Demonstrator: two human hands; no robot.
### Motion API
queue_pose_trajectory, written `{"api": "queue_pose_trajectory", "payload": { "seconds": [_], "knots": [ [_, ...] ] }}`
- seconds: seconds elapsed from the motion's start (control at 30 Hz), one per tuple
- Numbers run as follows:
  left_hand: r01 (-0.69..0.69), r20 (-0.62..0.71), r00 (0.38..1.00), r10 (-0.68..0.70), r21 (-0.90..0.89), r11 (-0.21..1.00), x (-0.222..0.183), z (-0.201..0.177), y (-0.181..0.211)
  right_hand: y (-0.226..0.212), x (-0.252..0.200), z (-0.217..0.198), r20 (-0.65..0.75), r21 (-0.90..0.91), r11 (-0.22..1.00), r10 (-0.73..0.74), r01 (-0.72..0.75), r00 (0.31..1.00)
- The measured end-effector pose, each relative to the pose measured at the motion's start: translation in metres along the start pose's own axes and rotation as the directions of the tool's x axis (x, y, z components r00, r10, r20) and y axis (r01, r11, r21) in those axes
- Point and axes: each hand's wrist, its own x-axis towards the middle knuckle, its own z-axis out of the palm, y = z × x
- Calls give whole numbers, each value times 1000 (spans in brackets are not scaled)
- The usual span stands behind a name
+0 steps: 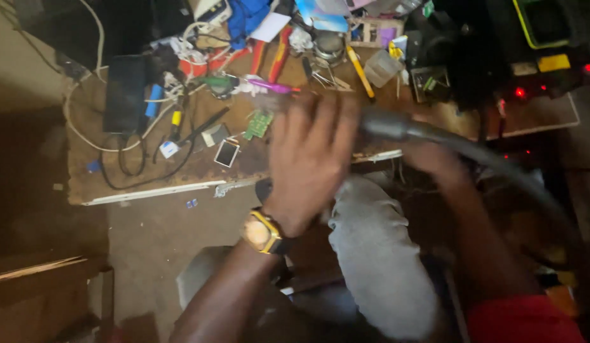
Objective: The person is using a heat gun to perform soldering or desoldering on a small electronic circuit board at a workbench.
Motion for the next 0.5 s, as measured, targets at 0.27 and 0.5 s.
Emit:
{"api": "queue_pose_trajectory", "payload": {
  "seconds": [0.27, 0.5],
  "knots": [
    [-87, -178, 981, 82, -19, 996, 23, 11, 24, -49, 35, 133, 459, 159, 917, -397, 366, 795],
    [-2, -232, 973, -8, -45, 999, 38, 20, 38, -40, 134, 263, 476, -37, 777, -540, 629, 694]
  ]
}}
